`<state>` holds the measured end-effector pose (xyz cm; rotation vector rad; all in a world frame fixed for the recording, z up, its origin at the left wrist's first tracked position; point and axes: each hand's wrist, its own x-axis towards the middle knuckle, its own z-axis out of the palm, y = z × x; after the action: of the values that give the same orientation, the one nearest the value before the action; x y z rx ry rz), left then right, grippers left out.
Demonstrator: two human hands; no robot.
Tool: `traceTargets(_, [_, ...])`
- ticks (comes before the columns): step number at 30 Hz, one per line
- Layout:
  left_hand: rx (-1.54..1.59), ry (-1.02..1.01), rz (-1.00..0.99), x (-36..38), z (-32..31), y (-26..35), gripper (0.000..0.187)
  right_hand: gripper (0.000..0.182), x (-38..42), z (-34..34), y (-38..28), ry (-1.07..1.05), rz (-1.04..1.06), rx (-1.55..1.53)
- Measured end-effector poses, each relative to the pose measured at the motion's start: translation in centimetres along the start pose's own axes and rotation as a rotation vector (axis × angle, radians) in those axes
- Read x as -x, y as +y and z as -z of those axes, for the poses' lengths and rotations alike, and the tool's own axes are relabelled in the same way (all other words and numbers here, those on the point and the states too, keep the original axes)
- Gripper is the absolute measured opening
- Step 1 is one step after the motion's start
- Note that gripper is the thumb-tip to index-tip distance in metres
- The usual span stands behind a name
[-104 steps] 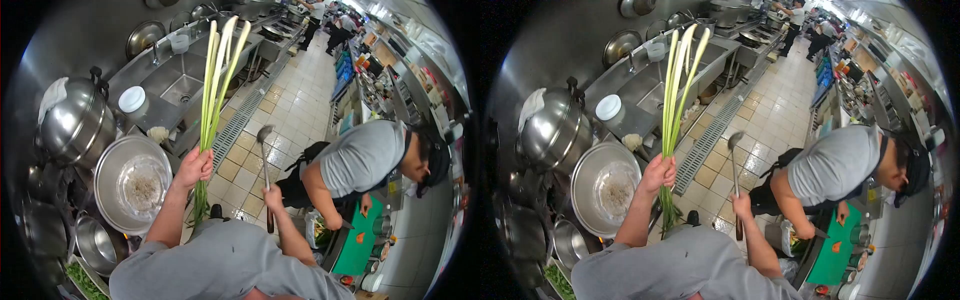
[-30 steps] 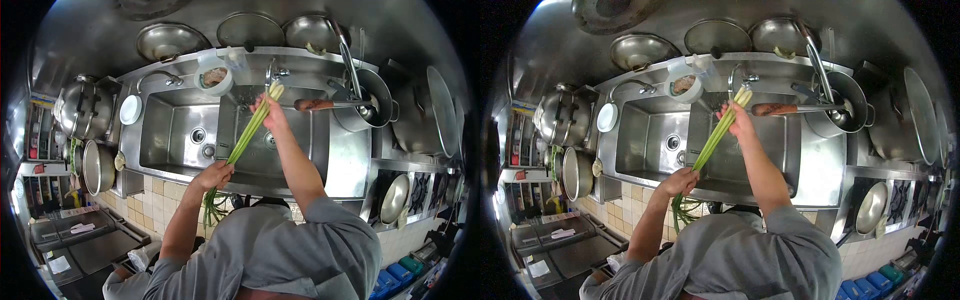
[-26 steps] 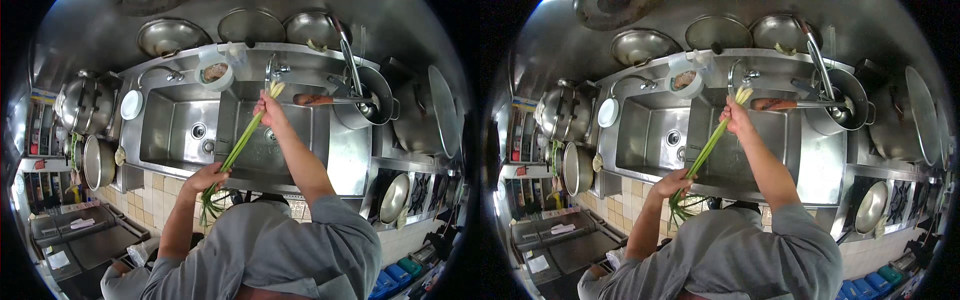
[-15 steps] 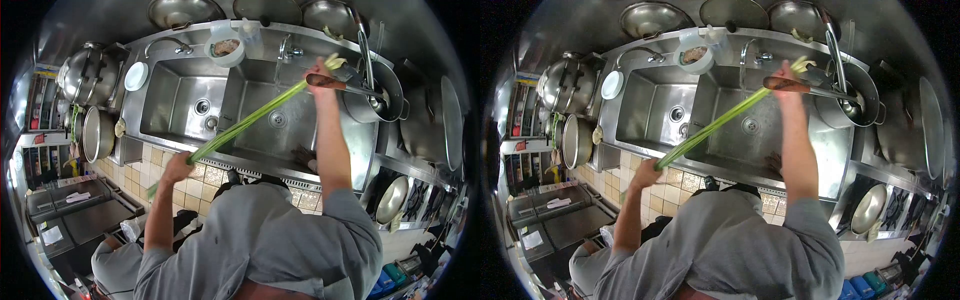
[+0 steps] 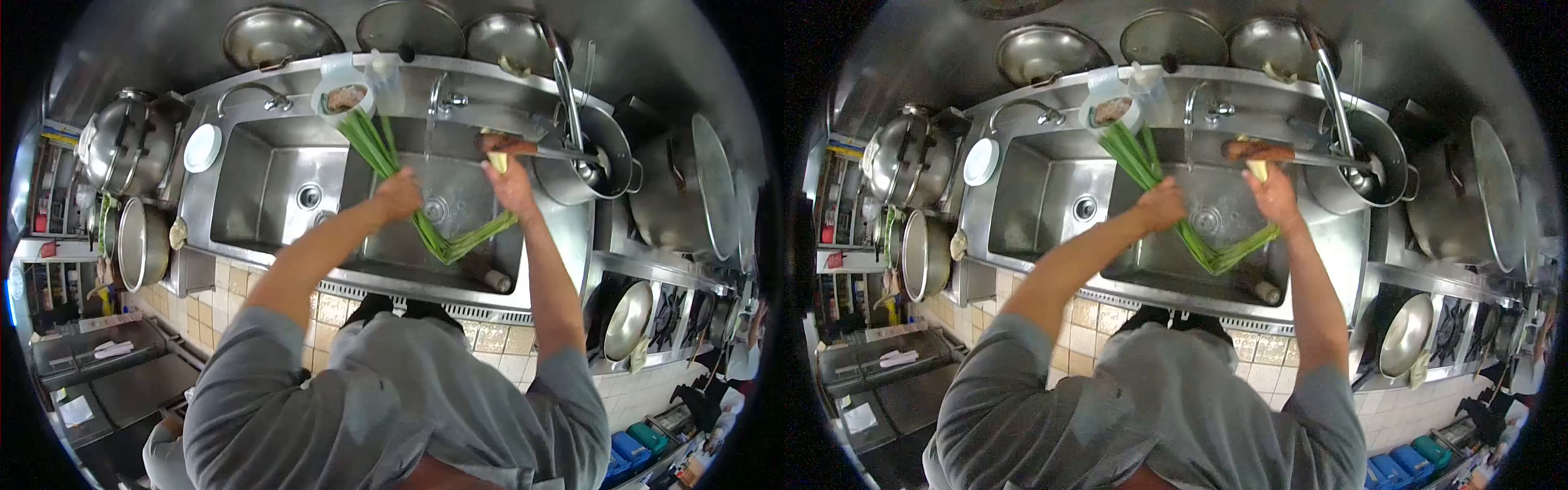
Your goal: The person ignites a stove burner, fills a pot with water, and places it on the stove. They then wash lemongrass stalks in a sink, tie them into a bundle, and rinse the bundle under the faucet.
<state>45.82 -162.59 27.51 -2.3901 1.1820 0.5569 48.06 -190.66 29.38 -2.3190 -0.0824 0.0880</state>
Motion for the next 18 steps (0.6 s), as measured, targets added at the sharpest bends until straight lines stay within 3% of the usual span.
traceTargets(1, [-0.007,0.017,0.003,-1.0,0.4,0.0,0.028,0.047,0.5,-0.1,-1.0,0.014,0.007,0.011])
traceTargets(3, [0.239,0.14,-0.132,-2.2,0.7,0.9,0.07,0.045,1.3,-0.2,-2.6,-0.03,0.042,0.009])
traceTargets(4, [0.247,0.149,-0.141,-3.7,-0.2,1.0,0.07,0.045,1.1,-0.7,-2.5,-0.029,0.034,0.021])
traceTargets(6, [0.918,0.18,0.048,-5.9,-2.1,1.7,0.114,0.044,1.0,-2.2,-1.8,-0.123,0.069,0.005])
traceTargets(7, [0.921,0.185,0.041,-6.2,-2.4,1.0,0.114,0.044,0.4,-3.1,-1.6,-0.12,0.066,0.014])
traceTargets(9, [2.132,0.546,-0.124,-5.5,-1.4,-1.0,0.114,0.046,-1.9,-5.7,-0.3,-0.304,0.147,-0.039])
traceTargets(10, [1.971,0.751,-0.18,-5.4,-0.5,-1.8,0.106,0.052,-3.5,-8.6,2.3,-0.264,0.244,-0.132])
traceTargets(11, [1.967,0.755,-0.173,-5.6,0.0,-2.7,0.106,0.052,-4.6,-8.7,0.5,-0.266,0.25,-0.136])
traceTargets(13, [2.308,1.029,-0.055,-5.8,1.0,-4.0,0.091,0.042,-6.0,-8.6,-4.9,-0.552,-0.175,-0.422])
traceTargets(14, [2.296,1.214,0.055,-5.4,1.7,-4.3,0.067,0.042,-6.8,-9.5,-5.3,-0.543,-0.116,-0.451])
traceTargets(15, [2.293,1.214,0.05,-5.6,1.3,-5.0,0.067,0.042,-7.3,-9.9,-5.5,-0.539,-0.114,-0.451])
traceTargets(17, [2.211,1.12,0.066,-5.4,0.6,-6.4,0.05,0.042,-7.5,-10.5,-5.8,-0.649,-0.137,-0.654])
traceTargets(18, [2.225,0.966,0.102,-4.9,0.2,-6.8,0.037,0.042,-7.4,-10.5,-5.8,-0.647,-0.137,-0.651])
